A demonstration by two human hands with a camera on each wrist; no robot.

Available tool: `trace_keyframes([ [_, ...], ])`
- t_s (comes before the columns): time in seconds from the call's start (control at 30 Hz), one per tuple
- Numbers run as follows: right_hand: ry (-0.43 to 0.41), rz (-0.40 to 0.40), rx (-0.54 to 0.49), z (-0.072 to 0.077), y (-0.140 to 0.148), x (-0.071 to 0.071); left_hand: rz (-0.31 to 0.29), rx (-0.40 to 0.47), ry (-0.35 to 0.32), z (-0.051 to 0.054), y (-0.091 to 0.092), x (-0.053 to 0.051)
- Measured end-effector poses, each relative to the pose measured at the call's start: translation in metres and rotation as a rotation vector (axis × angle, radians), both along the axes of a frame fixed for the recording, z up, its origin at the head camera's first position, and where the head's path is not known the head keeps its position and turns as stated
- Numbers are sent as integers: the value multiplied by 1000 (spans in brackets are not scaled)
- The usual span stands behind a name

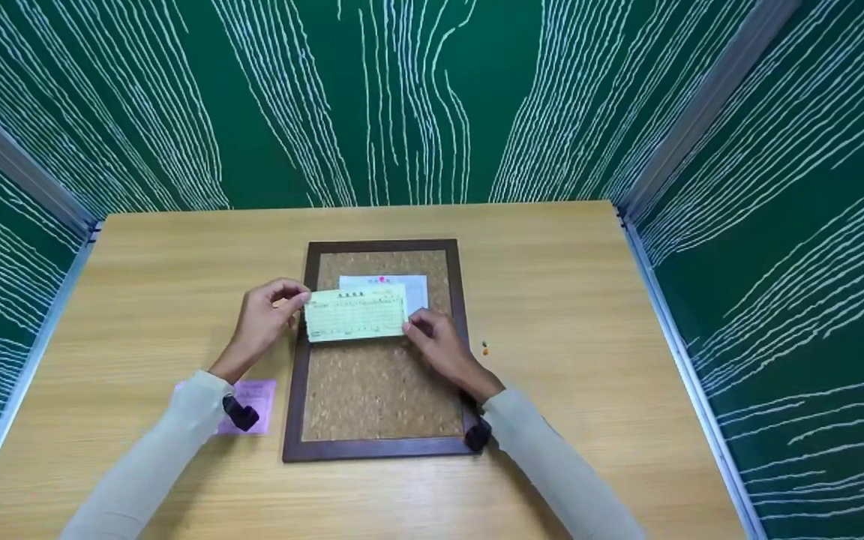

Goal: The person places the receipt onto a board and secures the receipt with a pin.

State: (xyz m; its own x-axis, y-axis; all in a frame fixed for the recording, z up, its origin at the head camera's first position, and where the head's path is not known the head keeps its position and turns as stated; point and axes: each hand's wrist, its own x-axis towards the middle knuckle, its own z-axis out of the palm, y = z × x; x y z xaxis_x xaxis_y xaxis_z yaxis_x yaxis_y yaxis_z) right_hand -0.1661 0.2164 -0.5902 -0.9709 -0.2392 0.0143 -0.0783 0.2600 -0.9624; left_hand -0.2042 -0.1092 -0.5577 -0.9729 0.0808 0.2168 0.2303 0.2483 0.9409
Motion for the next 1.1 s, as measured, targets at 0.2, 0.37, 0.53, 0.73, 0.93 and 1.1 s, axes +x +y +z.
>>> trace_keyframes([
  [0.2, -4, -7, 18, 0, 9, 4, -16, -6, -24, -4, 8, 0],
  [0.37, -2, 6, 40, 2, 14, 8, -41, -29, -43, -7, 12, 0],
  [0.53, -41, -9, 50, 4, 17, 11, -54, -36, -59, -9, 15, 1],
  [0.73, -60, -45, 69, 3, 22, 15, -43, -7, -72, -13, 22, 2],
  [0.93, -44, -50, 91, 1, 28, 17, -34, 8, -56, -16, 26, 2],
  [1.1, -70, -51, 95, 3, 30, 19, -28, -33, -50, -18, 27, 3],
])
